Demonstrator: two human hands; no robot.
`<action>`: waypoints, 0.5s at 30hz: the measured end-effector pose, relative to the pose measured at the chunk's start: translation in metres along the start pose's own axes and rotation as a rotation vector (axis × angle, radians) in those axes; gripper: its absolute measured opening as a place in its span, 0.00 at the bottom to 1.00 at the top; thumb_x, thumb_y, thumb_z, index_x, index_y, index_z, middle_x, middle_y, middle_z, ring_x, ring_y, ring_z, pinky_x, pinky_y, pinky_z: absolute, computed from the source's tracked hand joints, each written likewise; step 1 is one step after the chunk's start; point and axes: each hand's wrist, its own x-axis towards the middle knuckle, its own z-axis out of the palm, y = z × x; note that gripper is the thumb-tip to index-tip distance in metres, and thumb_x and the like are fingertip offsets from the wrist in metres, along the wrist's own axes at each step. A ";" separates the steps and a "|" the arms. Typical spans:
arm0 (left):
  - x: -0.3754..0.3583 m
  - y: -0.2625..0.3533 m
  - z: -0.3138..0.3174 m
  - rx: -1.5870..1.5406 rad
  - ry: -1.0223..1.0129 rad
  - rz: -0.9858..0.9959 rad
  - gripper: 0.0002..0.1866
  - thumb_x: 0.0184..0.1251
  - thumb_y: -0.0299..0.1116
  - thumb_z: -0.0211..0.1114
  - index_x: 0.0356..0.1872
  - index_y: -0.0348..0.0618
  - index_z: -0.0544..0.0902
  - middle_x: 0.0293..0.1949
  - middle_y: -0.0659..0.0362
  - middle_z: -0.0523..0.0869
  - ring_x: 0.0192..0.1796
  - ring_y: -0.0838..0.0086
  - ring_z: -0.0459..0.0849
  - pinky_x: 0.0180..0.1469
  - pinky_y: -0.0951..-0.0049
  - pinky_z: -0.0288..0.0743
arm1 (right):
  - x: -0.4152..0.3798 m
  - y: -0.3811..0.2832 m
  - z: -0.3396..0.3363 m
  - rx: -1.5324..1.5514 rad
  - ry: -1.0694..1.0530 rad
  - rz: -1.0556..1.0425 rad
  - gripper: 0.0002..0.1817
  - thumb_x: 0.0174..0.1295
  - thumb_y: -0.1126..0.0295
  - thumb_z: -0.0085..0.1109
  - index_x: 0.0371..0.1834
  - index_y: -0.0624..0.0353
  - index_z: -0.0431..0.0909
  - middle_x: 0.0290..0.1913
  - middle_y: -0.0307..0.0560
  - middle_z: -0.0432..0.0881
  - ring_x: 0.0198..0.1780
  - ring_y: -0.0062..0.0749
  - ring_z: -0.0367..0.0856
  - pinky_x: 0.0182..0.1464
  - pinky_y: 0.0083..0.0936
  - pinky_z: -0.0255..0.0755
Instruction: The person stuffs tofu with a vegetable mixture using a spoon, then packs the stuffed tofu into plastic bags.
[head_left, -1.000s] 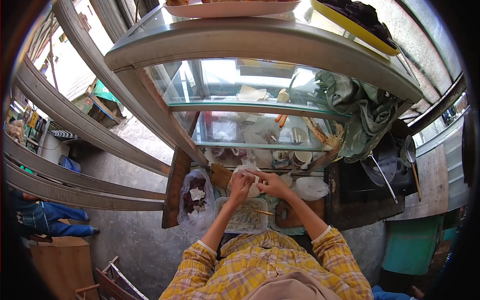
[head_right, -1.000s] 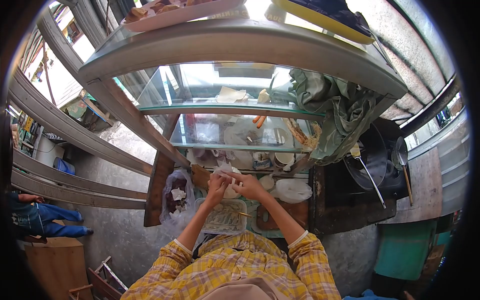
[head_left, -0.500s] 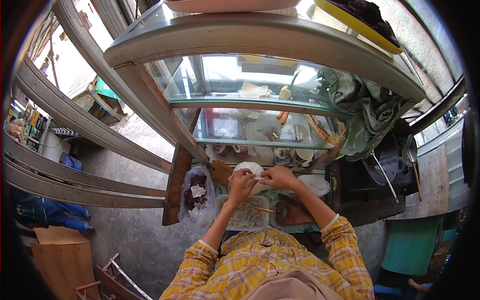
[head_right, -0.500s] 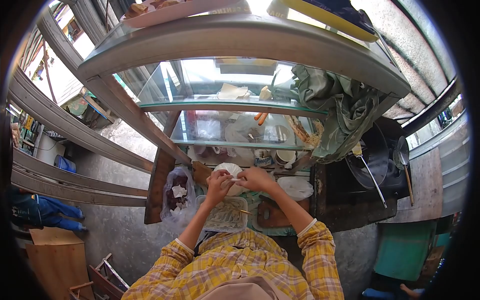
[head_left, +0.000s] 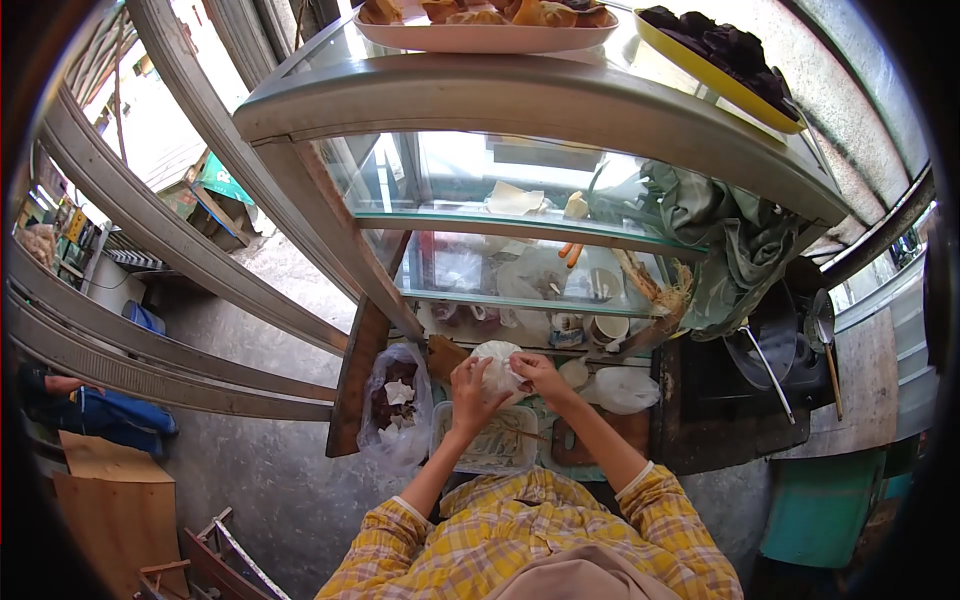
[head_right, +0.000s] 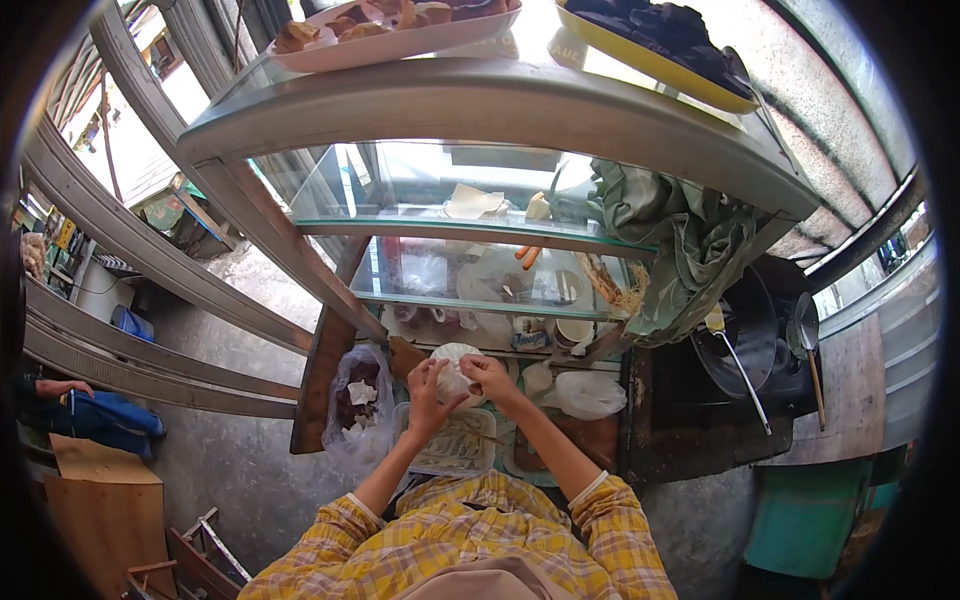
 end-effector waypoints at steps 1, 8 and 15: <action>-0.002 0.001 0.001 0.000 0.015 -0.005 0.36 0.41 0.36 0.78 0.57 0.46 0.74 0.55 0.50 0.71 0.58 0.53 0.68 0.60 0.57 0.63 | 0.000 -0.001 0.003 0.000 -0.013 -0.005 0.12 0.69 0.57 0.53 0.37 0.53 0.78 0.27 0.26 0.71 0.25 0.10 0.62 0.26 0.13 0.56; 0.012 0.013 0.000 -0.066 0.112 -0.004 0.36 0.41 0.34 0.77 0.57 0.46 0.74 0.55 0.49 0.71 0.60 0.53 0.67 0.62 0.56 0.61 | -0.003 -0.019 0.025 0.072 -0.008 -0.048 0.13 0.69 0.57 0.53 0.40 0.54 0.79 0.28 0.27 0.73 0.26 0.09 0.66 0.26 0.13 0.57; 0.028 0.043 -0.014 -0.001 0.246 0.099 0.25 0.50 0.34 0.68 0.54 0.47 0.77 0.57 0.54 0.74 0.62 0.57 0.69 0.61 0.56 0.59 | -0.023 -0.056 0.048 -0.008 -0.143 -0.099 0.14 0.71 0.57 0.50 0.41 0.56 0.78 0.26 0.27 0.70 0.24 0.09 0.61 0.23 0.13 0.54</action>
